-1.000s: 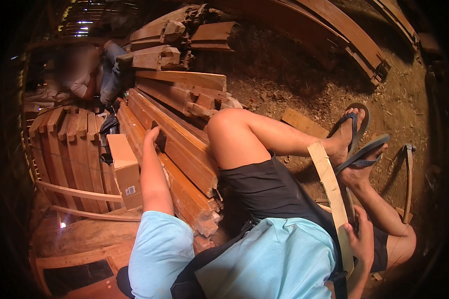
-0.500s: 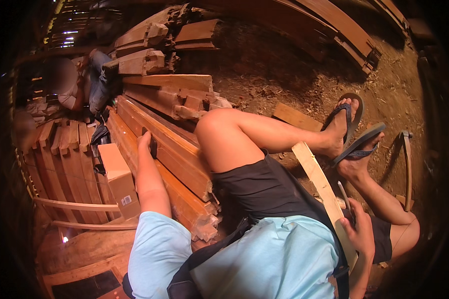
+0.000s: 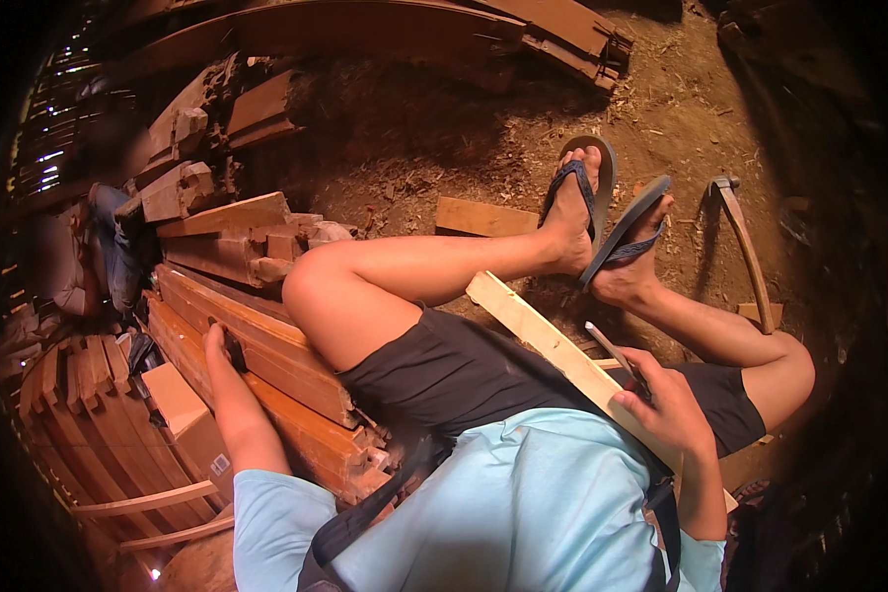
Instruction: The person sits on the floor and uses a chisel and hammer to carve a thin wooden strip. They repeatedly strike the chisel to remove material and occasionally inspect the strip.
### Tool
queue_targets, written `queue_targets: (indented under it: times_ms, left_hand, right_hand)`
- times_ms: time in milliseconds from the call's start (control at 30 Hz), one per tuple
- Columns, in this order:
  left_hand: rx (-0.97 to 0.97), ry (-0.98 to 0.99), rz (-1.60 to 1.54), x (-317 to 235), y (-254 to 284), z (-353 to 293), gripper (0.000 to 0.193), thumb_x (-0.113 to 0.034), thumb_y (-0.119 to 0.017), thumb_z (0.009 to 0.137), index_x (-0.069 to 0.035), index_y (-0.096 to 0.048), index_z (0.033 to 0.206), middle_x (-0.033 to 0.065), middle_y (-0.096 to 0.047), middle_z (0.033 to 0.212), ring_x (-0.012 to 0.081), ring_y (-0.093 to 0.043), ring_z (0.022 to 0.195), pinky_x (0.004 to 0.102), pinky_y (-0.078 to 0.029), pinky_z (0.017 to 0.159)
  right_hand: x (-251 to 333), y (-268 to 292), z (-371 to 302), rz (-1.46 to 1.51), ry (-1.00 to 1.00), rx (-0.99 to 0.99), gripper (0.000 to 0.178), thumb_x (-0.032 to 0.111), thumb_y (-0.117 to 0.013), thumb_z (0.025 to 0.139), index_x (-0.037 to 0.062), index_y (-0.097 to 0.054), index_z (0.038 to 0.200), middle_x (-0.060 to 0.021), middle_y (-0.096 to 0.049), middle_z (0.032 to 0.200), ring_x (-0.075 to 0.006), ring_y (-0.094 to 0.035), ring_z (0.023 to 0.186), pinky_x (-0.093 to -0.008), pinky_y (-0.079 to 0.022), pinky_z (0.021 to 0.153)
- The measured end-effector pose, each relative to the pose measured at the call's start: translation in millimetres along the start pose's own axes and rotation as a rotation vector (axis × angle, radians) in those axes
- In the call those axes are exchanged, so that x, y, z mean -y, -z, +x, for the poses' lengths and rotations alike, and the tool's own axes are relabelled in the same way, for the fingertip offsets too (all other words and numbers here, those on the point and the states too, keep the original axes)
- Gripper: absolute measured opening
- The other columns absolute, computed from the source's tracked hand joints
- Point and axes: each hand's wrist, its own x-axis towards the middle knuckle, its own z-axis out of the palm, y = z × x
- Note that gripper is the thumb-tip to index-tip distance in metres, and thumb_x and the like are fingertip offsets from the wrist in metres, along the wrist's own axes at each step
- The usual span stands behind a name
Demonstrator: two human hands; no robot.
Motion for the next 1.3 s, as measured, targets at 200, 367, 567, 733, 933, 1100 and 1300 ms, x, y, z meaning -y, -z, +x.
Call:
queue_targets:
  times_ms: [200,367,567,733,933,1100,1300]
  left_hand:
    - [0.217,-0.058,-0.108,21,12,30,0.029,-0.029,-0.063,0.09,-0.003,-0.055,0.101,0.0096,-0.061,0.086,0.0264,-0.06,0.079,0.0404,-0.052,0.086]
    - [0.431,-0.082,-0.173,30,21,49,0.025,-0.031,-0.061,0.093,-0.007,-0.054,0.09,0.0071,-0.057,0.078,0.0236,-0.058,0.074,0.0405,-0.052,0.086]
    - [0.643,-0.103,-0.229,38,34,63,0.028,-0.033,-0.059,0.096,-0.012,-0.053,0.078,0.0039,-0.053,0.069,0.0201,-0.054,0.068,0.0407,-0.052,0.086]
    - [0.647,-0.099,-0.225,37,30,62,0.029,-0.034,-0.059,0.096,-0.013,-0.053,0.077,0.0038,-0.052,0.069,0.02,-0.054,0.069,0.0407,-0.052,0.086]
    - [0.577,-0.101,-0.201,32,28,53,0.026,-0.033,-0.06,0.095,-0.01,-0.054,0.084,0.0057,-0.054,0.075,0.022,-0.055,0.073,0.0405,-0.052,0.087]
    - [0.546,-0.117,-0.182,26,28,50,0.026,-0.033,-0.062,0.094,-0.009,-0.054,0.089,0.0073,-0.056,0.079,0.0236,-0.056,0.076,0.0403,-0.051,0.088]
    - [0.503,-0.135,-0.152,29,26,46,0.028,-0.032,-0.063,0.092,-0.006,-0.055,0.096,0.0091,-0.058,0.085,0.0256,-0.058,0.081,0.0402,-0.051,0.089]
  right_hand:
    - [0,1,2,0.023,0.012,0.004,0.05,0.012,-0.069,0.083,0.0043,-0.049,0.128,-0.022,-0.065,0.097,-0.0391,-0.064,0.088,-0.0422,-0.049,0.076]
    - [1,2,4,0.017,-0.047,0.033,0.051,0.012,-0.07,0.084,0.0054,-0.048,0.129,-0.0214,-0.065,0.093,-0.0389,-0.064,0.088,-0.0409,-0.05,0.077]
    - [-11,-3,5,0.005,0.034,-0.021,0.054,0.016,-0.073,0.083,0.006,-0.049,0.13,-0.0147,-0.062,0.082,-0.0279,-0.062,0.072,-0.0351,-0.049,0.068]
    - [-14,-3,5,0.025,0.045,-0.031,0.054,0.017,-0.073,0.082,0.0058,-0.049,0.13,-0.0145,-0.063,0.083,-0.0278,-0.062,0.074,-0.0353,-0.049,0.068]
    - [-6,2,6,0.045,-0.028,0.021,0.051,0.014,-0.07,0.084,0.0052,-0.049,0.129,-0.0196,-0.066,0.09,-0.0381,-0.065,0.087,-0.0413,-0.05,0.077]
    - [-6,3,6,0.058,-0.052,0.034,0.051,0.016,-0.07,0.084,0.0055,-0.049,0.13,-0.0195,-0.066,0.09,-0.0391,-0.064,0.088,-0.0421,-0.049,0.077]
    - [-8,3,7,0.041,-0.033,0.04,0.051,0.017,-0.07,0.084,0.0058,-0.049,0.13,-0.0192,-0.067,0.092,-0.0392,-0.065,0.09,-0.0426,-0.05,0.078]
